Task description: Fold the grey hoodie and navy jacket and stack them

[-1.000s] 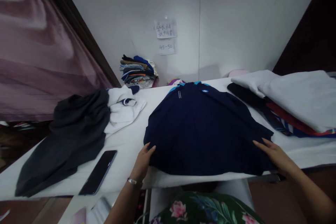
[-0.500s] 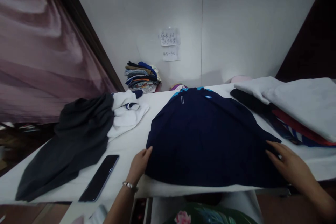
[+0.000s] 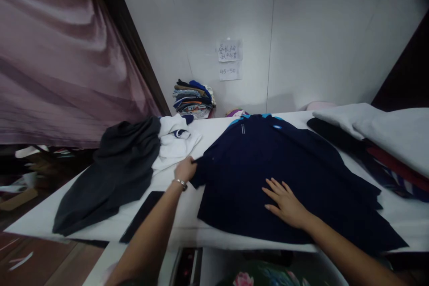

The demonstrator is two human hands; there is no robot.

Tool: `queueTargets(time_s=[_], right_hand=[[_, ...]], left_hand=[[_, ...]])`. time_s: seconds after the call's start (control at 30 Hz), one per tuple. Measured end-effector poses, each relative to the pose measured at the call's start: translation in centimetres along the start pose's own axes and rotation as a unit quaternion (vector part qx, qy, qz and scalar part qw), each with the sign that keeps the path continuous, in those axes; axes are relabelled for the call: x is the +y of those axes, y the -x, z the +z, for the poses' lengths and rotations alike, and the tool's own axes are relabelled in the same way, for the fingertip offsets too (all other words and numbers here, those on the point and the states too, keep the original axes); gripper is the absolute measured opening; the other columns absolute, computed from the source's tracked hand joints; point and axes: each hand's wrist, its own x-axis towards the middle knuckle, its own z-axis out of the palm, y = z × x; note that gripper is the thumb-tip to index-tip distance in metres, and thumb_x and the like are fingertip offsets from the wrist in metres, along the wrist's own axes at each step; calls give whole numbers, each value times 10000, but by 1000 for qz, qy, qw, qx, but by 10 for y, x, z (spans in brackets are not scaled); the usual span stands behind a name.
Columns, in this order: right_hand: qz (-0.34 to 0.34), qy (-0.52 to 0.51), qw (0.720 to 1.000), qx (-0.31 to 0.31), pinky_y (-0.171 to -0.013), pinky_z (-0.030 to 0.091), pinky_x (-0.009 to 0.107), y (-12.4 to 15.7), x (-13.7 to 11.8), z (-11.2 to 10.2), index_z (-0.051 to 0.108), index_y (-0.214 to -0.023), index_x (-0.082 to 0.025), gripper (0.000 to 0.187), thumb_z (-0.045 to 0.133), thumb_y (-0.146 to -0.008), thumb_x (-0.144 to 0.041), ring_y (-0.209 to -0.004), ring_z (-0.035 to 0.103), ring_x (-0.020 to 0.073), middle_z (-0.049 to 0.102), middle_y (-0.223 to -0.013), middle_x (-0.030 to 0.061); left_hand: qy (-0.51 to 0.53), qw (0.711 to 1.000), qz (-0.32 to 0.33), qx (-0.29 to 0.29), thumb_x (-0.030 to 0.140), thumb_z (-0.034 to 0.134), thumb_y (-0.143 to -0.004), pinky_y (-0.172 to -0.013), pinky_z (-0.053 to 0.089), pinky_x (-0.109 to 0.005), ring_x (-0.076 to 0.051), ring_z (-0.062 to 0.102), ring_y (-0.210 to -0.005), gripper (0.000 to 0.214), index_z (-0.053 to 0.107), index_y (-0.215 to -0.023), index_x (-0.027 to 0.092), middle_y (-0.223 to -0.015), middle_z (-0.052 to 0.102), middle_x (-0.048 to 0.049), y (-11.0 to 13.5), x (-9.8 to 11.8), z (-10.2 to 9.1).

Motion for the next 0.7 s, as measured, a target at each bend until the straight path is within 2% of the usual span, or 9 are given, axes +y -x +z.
queueTargets(time_s=[0.17, 0.23, 0.3, 0.33, 0.37, 0.43, 0.53, 0.63, 0.7], right_hand=[[-1, 24, 1000, -4, -1142, 99, 567, 2, 3, 16, 418, -1419, -296, 595, 413, -900, -585, -1440, 136, 287, 218, -1557, 72], [5, 25, 1000, -1, -1140, 102, 569, 2, 1, 18, 426, -1415, -290, 592, 419, -898, -578, -1439, 142, 289, 224, -1555, 78], [12, 31, 999, 0, -1138, 98, 573, 1, -3, 20, 428, -1415, -282, 600, 421, -895, -581, -1439, 141, 292, 217, -1556, 84], [16, 34, 999, 0, -1137, 95, 576, 1, -6, 21, 423, -1418, -280, 607, 420, -893, -585, -1440, 138, 293, 209, -1558, 85], [19, 38, 999, -2, -1137, 91, 578, 0, -9, 21, 416, -1422, -279, 616, 417, -891, -591, -1441, 133, 293, 200, -1560, 86], [23, 45, 999, -9, -1137, 83, 578, 0, -13, 22, 397, -1432, -277, 631, 404, -892, -604, -1443, 122, 291, 186, -1563, 85], [20, 46, 999, -17, -1140, 81, 574, 0, -16, 22, 376, -1443, -284, 635, 390, -897, -607, -1445, 108, 287, 171, -1567, 79], [16, 46, 999, -17, -1141, 80, 570, 0, -16, 20, 363, -1448, -295, 627, 394, -900, -597, -1446, 105, 285, 165, -1571, 71], [19, 50, 998, -18, -1141, 77, 566, 0, -17, 19, 364, -1449, -284, 631, 388, -902, -596, -1447, 103, 285, 165, -1571, 78]], left_hand=[[-54, 970, -65, 229, 236, 479, -856, -828, 461, -437, -340, 616, -1017, 254, 576, -1048, 101, -1040, 658, -202, -62, -15, -120], [-36, 957, -67, 279, 197, 415, -898, -881, 433, -478, -346, 568, -1096, 300, 507, -1127, 27, -1126, 609, -214, -86, -15, -160], [-4, 953, -59, 299, 170, 418, -898, -915, 414, -479, -358, 513, -1158, 379, 414, -1200, -58, -1249, 505, -255, -105, -4, -179], [11, 952, -39, 303, 162, 423, -897, -939, 403, -464, -356, 486, -1189, 399, 393, -1219, -73, -1295, 459, -261, -111, 4, -178], [20, 954, -7, 299, 161, 434, -896, -962, 393, -431, -341, 468, -1212, 400, 402, -1230, -57, -1325, 437, -245, -114, 15, -171], [23, 963, 65, 262, 161, 497, -870, -979, 390, -328, -264, 498, -1195, 341, 501, -1194, 54, -1309, 500, -156, -113, 37, -136], [28, 977, 171, 123, 278, 541, -872, -968, 402, -312, -255, 530, -1169, 311, 580, -1143, 131, -1295, 538, -143, -90, 60, -58], [50, 986, 161, 14, 446, 545, -857, -936, 416, -323, -275, 557, -1140, 444, 570, -1173, 135, -1277, 557, -156, -52, 60, 13], [79, 989, 124, -15, 472, 555, -837, -891, 428, -346, -307, 577, -1108, 495, 563, -1172, 108, -1225, 586, -193, -28, 52, 41]])
